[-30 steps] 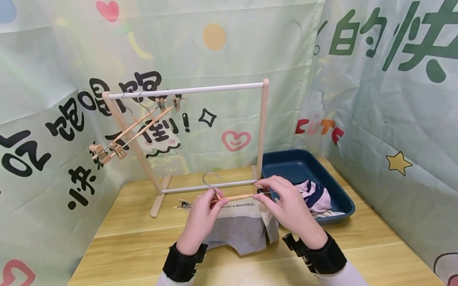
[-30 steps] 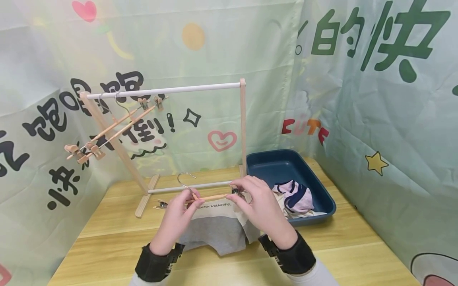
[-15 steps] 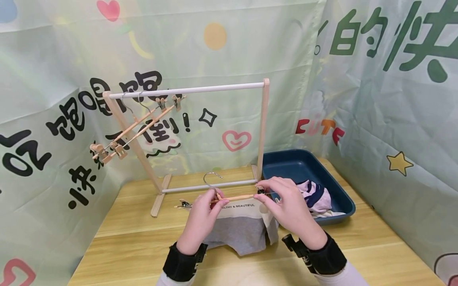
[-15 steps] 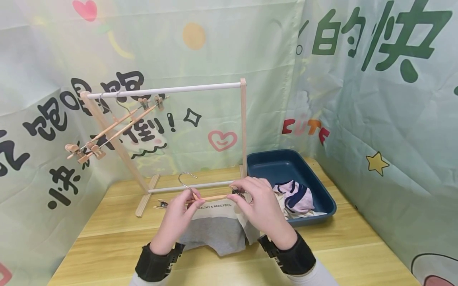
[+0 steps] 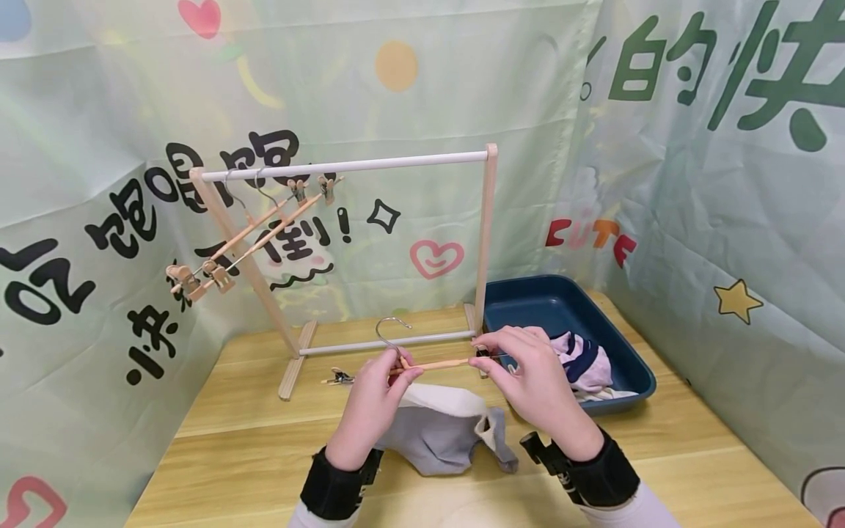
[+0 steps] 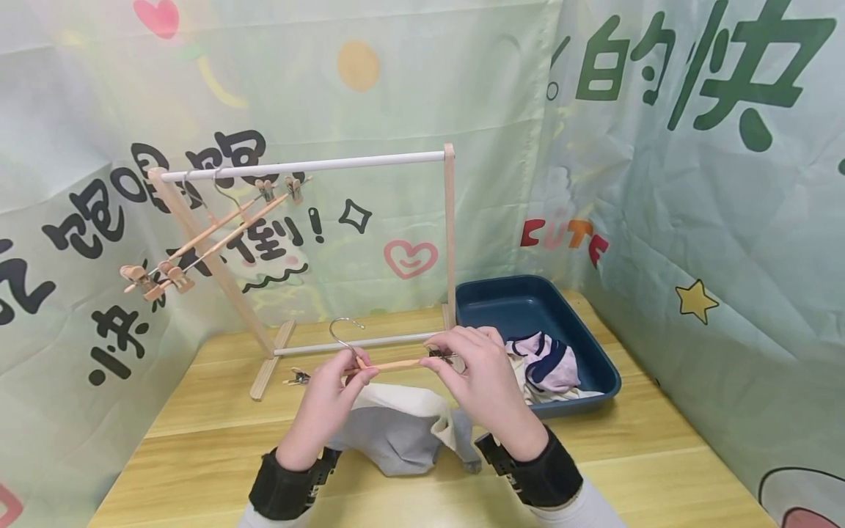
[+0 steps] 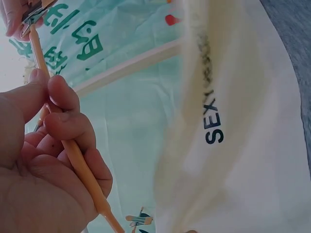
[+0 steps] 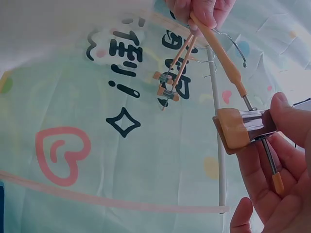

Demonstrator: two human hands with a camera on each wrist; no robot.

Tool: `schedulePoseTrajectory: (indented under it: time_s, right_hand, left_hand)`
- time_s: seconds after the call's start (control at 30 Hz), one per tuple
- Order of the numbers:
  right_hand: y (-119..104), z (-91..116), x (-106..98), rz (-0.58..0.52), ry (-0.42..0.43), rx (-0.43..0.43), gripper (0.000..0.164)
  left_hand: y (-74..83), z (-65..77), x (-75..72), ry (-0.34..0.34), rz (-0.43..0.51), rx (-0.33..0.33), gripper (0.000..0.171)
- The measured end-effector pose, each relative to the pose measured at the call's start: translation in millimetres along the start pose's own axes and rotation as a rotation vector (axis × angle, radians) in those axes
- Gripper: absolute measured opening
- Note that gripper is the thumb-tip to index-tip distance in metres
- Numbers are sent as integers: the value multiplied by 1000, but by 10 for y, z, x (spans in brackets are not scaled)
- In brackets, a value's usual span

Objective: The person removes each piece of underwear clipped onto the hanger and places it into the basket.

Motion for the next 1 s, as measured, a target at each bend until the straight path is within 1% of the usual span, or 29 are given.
schedulePoseTrajectory:
  time_s: [0.17,0.53,1.0]
  right_hand:
    - [-3,-1,-2,2,-1,4,25]
    - [8,-7,0,-5,-3,-4,24]
    - [16,-3,11,-23,-6,14,25]
  left_hand:
    - [-4,-2,5,-4,1,1,14]
    - [-8,-8,10,-17,6,-21,14]
    - [-6,-16,0,-31,24,-17,13]
Point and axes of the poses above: each hand's wrist, its own z-axis away from the middle knuckle, its own x-axis out of the palm, y = z × x, the point moved 2 cm from there along -z, towards the middle knuckle, and after that the axes turned 12 degrees about -x, right-handed, at the moved point
